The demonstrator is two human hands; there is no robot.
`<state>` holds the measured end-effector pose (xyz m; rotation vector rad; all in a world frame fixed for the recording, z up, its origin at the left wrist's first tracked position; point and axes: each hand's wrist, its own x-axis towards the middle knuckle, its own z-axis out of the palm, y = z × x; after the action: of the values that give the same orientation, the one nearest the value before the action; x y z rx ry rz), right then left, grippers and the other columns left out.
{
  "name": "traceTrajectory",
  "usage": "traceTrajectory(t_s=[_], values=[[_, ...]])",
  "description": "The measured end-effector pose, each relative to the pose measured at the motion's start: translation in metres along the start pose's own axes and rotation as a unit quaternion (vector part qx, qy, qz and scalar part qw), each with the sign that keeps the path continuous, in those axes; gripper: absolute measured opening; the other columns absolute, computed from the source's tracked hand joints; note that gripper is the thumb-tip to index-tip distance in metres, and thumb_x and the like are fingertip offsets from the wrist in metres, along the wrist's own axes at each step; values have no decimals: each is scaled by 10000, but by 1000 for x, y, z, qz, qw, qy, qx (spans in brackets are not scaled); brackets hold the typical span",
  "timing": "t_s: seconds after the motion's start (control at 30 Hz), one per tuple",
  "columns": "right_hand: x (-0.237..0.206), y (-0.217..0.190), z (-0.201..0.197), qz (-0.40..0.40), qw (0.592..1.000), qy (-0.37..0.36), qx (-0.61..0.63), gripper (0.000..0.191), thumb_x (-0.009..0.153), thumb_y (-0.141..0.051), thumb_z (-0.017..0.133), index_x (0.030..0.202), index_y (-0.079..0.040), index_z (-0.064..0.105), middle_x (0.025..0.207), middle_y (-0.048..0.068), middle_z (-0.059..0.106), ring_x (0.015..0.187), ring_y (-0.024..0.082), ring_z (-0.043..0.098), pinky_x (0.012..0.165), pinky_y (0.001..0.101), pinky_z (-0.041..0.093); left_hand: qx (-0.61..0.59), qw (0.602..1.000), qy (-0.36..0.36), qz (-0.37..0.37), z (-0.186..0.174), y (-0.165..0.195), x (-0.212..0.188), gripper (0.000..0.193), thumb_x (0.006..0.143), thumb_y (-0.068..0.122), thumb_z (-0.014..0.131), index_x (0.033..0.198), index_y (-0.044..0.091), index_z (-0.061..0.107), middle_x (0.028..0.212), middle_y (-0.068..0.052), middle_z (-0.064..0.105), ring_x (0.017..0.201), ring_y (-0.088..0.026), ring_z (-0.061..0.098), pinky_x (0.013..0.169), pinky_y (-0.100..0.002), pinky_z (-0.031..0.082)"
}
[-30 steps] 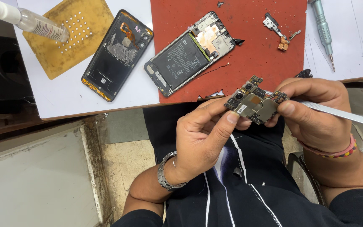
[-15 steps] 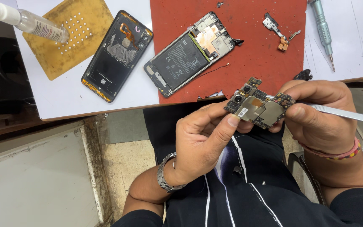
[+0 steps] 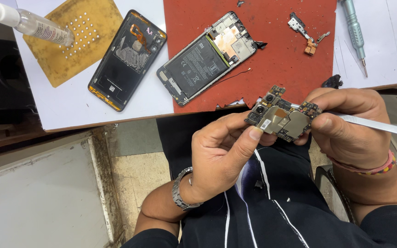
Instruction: The person repairs a disassembled smartphone on a red work mat. They use tweezers and a metal spudger to lift and reposition the motherboard and small components, press the board into the phone frame, reattach a small flex part, and finally pry at the screen assembly with a tool.
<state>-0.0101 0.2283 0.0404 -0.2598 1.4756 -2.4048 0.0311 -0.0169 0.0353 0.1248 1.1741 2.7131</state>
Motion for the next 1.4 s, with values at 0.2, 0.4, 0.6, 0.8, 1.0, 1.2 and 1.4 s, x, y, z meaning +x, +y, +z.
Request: traceTrajectory(t_s=[0.2,0.4,0.6,0.8,1.0,1.2,1.4], values=[[-1,1,-2,-7,1000,-8,-9,203,1049,-27,717,1094,165,669,942,294,703,807,300,765,689,369,669,5,1000,-1,-2,0,0,-1,232,1137,54,632,1341,-58,622,1203,-155,721,1076,-177,723,998,-344,619],[-2,0,0,-8,1000,-4,-8,196,1043,-26,721,1079,160,674,930,296,701,788,299,762,670,373,663,17,1000,-9,-2,1,4,-3,224,1140,71,639,1325,-54,633,1206,-159,719,1085,-188,728,999,-348,625],[-4,1,-2,-15,1000,-5,-13,182,1041,-27,727,1083,143,678,949,295,695,787,295,759,666,371,659,14,1000,-10,-1,3,3,-2,220,1141,75,641,1319,-54,636,1204,-164,716,1094,-193,729,1003,-354,630],[-6,0,-3,-14,1000,-5,-9,180,1037,-28,727,1085,140,683,945,295,699,771,292,760,664,370,658,13,1000,-11,0,4,0,-2,222,1137,76,642,1315,-57,636,1202,-172,720,1093,-194,732,996,-356,636],[-7,-1,0,-2,1000,4,13,181,1032,-12,723,1100,150,678,960,306,709,794,308,765,692,386,660,9,1000,-9,1,5,0,-3,226,1134,76,643,1316,-58,632,1195,-175,726,1078,-192,735,984,-358,636],[-9,-4,0,9,1000,17,25,181,1029,-4,722,1106,153,678,966,301,711,814,315,764,710,392,659,-19,1000,-7,-6,6,-3,-3,270,1131,63,633,1381,-39,622,1218,-179,719,1106,-199,727,1003,-371,627],[-7,-8,3,3,1000,16,5,174,1033,-6,721,1095,151,682,957,290,711,807,298,763,703,370,662,-14,1000,-6,-6,8,-1,0,266,1146,54,626,1384,-59,590,1227,-187,716,1101,-202,724,1009,-375,621]])
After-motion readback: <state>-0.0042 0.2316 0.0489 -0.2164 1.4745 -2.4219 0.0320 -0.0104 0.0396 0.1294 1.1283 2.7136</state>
